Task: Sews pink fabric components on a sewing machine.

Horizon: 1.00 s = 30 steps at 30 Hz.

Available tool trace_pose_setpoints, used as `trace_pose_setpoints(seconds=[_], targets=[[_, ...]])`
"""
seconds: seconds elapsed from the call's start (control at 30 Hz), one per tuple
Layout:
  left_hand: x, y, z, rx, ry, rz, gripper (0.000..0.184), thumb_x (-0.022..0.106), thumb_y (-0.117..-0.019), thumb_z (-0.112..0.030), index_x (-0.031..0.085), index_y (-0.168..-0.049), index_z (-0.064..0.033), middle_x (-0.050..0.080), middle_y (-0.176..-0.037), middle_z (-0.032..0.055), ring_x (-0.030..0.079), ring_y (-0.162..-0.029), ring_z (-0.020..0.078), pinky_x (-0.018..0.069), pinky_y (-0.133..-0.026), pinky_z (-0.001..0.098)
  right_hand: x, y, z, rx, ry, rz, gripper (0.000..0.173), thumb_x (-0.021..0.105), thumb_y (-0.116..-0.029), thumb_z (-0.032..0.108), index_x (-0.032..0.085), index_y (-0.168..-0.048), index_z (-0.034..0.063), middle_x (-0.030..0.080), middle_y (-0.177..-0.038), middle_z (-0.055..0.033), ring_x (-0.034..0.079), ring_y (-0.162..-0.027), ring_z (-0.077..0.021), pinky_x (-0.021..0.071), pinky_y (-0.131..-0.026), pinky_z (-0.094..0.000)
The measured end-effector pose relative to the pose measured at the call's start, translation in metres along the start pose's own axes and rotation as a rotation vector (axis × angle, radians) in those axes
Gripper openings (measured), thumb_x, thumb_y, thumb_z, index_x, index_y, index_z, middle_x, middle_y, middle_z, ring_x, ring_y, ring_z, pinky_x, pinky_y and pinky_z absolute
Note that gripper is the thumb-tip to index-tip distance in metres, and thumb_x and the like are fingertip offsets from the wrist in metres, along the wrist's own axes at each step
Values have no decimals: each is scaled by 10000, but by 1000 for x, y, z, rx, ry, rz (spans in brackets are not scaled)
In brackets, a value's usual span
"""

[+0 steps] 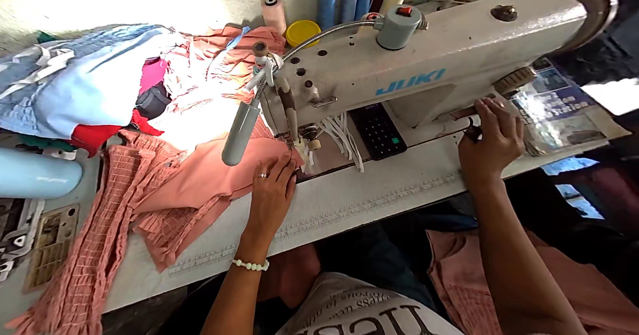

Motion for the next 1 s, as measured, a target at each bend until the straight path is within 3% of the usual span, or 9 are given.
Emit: trace_pose_setpoints(seconds=[0.23, 0.67, 1.0], targets=[[2, -8, 10, -12, 37, 33, 323, 560, -1011, -210, 724, -1234, -43, 670, -1358, 115, 593, -1293, 380, 423, -1088, 584, -1, -2, 5, -52, -14, 3, 486, 568, -912, -54, 593, -1396, -13, 564, -1445, -257, 488, -1396, -441, 402, -1131, -559], [7, -27, 20, -19, -14, 32, 343, 559, -1000, -234, 716, -1219, -22, 685, -1317, 139, 568, -1314, 389, 392, -1099, 586, 0, -1, 2, -55, 15, -7, 504, 569, -898, -56, 587, -1400, -15, 569, -1439, -253, 501, -1379, -447, 416, -1109, -570], [7, -30, 21, -25, -35, 26, 410, 498, -1000, -280, 712, -1225, -12, 700, -1252, 192, 590, -1234, 470, 442, -1030, 593, 2, 1, 1, -81, 21, -9, 541, 598, -878, -54, 571, -1415, -2, 561, -1461, -222, 489, -1402, -423, 441, -1106, -564]])
Point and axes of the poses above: each hand's wrist, its own y-axis away from the middle knuckle, its own x-axis out of the palm, z = x × y, the point moved 9 cm from there along -y, towards the middle knuckle
